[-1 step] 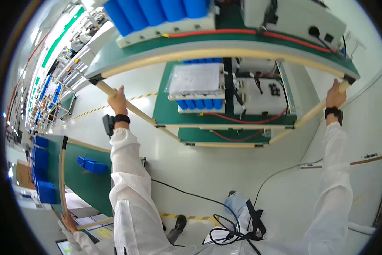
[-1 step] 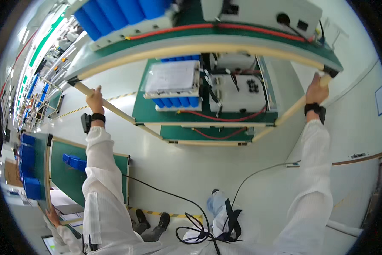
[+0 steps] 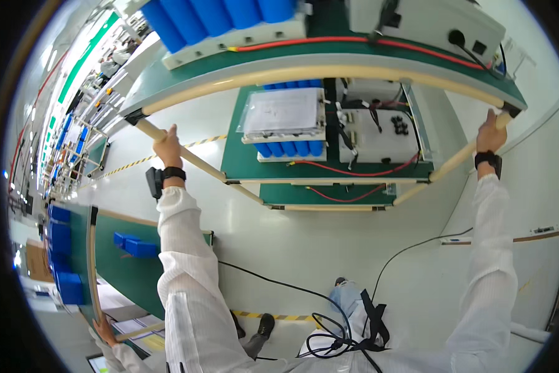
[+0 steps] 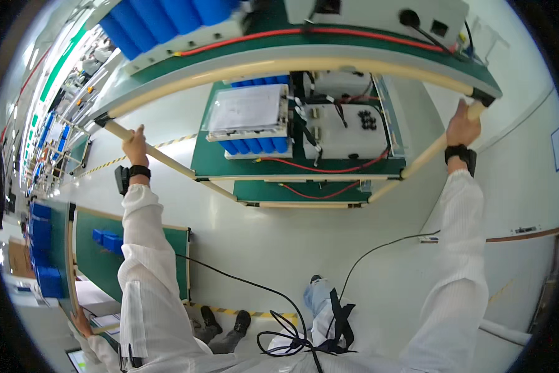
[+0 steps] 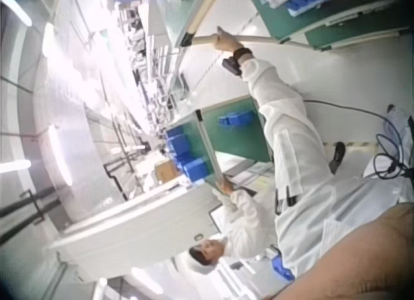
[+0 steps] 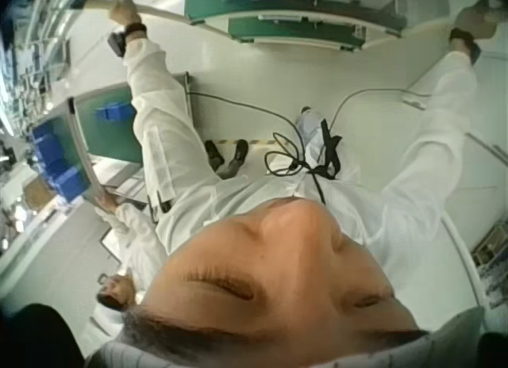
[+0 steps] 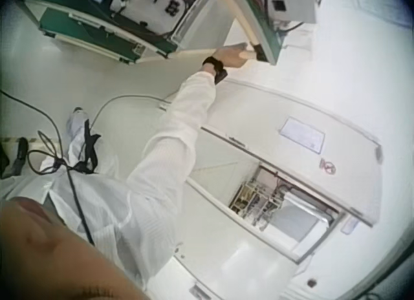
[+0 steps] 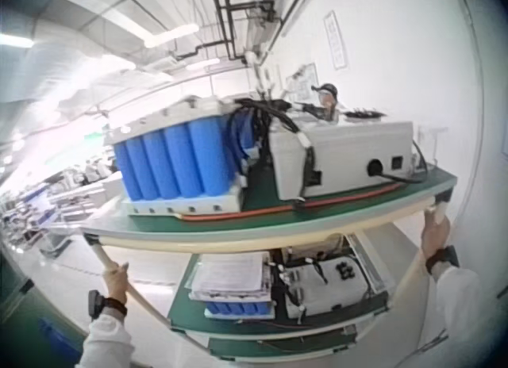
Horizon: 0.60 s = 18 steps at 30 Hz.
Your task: Transporting a large industrial cart loaded with electronic components through a factory and then organizing plastic separators.
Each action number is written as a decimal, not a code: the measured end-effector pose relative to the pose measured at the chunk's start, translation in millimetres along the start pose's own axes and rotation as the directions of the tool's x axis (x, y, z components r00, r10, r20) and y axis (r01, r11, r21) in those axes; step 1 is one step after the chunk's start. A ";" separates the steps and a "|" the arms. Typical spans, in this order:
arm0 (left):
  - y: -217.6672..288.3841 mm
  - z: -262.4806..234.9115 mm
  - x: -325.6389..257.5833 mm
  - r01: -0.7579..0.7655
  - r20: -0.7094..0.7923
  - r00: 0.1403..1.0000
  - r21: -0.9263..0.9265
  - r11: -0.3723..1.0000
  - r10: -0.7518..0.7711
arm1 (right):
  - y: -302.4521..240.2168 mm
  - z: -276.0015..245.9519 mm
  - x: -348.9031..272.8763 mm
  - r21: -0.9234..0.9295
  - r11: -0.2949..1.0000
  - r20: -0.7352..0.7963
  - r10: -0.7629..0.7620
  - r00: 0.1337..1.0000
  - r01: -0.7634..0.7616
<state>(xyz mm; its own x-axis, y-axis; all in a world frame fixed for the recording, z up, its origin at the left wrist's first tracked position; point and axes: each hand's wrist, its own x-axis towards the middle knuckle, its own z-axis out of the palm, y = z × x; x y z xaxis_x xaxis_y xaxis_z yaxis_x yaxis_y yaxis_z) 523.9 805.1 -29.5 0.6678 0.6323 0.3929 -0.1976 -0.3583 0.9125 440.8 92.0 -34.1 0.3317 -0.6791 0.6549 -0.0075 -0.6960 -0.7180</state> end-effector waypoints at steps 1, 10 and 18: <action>-6.6 -2.9 7.3 -0.006 0.012 1.000 0.033 0.999 0.005 | 6.3 -0.3 1.5 0.078 0.997 -0.033 0.026 0.999 -0.023; -31.7 -2.7 28.2 0.069 -0.027 0.997 -0.090 0.994 -0.072 | -29.0 -24.1 -16.3 -0.110 0.993 -0.033 0.046 0.998 -0.050; -119.8 -62.8 102.4 -0.616 0.410 0.728 0.743 0.261 0.550 | 55.3 8.1 -27.7 -0.540 0.755 -0.008 -0.447 0.895 0.372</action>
<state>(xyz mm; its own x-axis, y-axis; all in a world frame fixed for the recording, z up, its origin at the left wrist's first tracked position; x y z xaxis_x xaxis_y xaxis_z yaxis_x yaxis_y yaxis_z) 570.9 955.9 -91.4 0.6715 -0.0183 0.7408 0.0705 -0.9936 -0.0885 438.9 74.2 -93.9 0.2926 -0.2982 0.9085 -0.3918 -0.9041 -0.1706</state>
